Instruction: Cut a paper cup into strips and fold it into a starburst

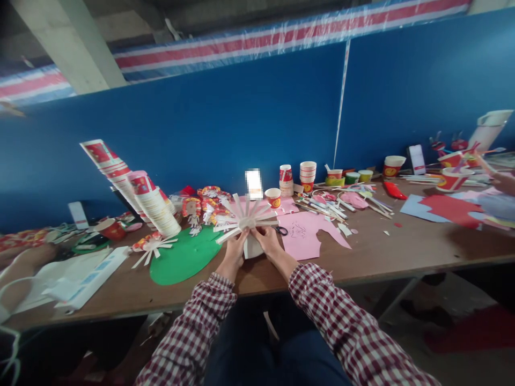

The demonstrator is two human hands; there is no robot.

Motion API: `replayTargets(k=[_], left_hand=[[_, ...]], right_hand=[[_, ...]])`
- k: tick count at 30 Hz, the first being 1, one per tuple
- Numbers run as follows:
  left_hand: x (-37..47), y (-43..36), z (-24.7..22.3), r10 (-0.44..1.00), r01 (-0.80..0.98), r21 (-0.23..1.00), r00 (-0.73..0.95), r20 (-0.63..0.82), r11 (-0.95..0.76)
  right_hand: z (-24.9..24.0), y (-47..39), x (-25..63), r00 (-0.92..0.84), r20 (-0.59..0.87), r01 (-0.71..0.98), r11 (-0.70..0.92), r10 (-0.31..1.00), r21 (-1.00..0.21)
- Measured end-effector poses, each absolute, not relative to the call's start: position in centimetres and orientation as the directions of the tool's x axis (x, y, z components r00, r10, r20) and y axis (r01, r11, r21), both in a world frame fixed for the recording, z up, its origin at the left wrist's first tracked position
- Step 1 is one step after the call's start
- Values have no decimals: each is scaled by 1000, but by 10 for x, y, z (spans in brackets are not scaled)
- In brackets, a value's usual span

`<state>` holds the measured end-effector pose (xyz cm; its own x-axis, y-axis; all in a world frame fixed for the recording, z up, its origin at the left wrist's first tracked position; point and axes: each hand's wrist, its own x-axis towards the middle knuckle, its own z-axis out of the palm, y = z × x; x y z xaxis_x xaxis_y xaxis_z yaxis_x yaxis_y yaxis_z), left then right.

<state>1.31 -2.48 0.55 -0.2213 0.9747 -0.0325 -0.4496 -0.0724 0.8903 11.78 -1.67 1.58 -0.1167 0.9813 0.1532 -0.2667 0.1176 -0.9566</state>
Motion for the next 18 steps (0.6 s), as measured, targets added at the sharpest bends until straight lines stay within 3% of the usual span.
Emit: replayTargets(k=[9, 18], left_hand=[[13, -23, 4, 969, -421, 904, -245, -37, -71], [10, -21, 0, 959, -369, 929, -272, -84, -23]], right_hand=[[7, -13, 117, -82, 177, -174, 160, 981, -972], [4, -10, 117, -110, 242, 27, 246, 964, -969]])
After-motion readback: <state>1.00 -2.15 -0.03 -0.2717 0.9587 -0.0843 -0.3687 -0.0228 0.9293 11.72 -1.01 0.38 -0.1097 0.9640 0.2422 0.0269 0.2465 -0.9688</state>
